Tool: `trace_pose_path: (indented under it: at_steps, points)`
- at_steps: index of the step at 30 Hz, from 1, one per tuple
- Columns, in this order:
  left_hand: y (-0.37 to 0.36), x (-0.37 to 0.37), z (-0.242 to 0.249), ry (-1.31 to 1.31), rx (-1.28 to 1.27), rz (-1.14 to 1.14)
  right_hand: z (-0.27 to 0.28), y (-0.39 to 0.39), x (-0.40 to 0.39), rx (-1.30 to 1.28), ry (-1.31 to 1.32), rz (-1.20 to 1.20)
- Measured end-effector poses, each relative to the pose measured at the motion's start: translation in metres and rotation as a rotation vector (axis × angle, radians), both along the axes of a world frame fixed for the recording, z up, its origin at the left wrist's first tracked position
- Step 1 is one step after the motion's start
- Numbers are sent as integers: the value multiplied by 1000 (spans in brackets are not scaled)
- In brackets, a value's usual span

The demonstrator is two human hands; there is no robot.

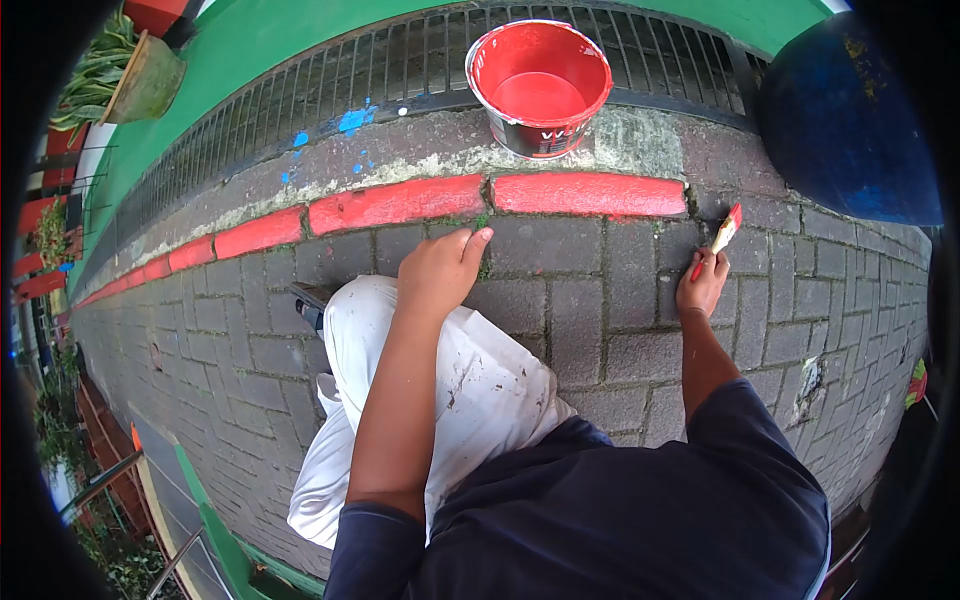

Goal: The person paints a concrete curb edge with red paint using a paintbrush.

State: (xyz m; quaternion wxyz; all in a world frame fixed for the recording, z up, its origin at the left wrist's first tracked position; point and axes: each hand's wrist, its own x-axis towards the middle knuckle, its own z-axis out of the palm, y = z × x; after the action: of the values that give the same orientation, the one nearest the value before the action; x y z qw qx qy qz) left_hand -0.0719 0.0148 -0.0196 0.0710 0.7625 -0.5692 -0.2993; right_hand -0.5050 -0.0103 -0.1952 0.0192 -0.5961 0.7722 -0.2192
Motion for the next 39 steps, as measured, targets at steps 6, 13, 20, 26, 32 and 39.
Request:
trace_pose_path:
  at_steps: [6, 13, 20, 26, 32, 39]
  points:
    - [3, -1, -6, -36, 124, -126, 3, 0, -1, 20, -14, 13]
    - [8, -4, -3, -7, -21, -146, 0, 0, -3, -7, 13, 50]
    - [42, -7, 34, 223, -485, -223, -2, 2, -5, -27, 2, 84]
    - [145, 61, 115, 20, -716, 37, 2, 2, -1, -5, 14, 71]
    - [330, 155, 126, 209, -1195, 798, 3, 10, -1, 30, 68, 95]
    - [481, 169, 187, -209, -1378, 1124, 50, 47, -16, 155, 109, 114]
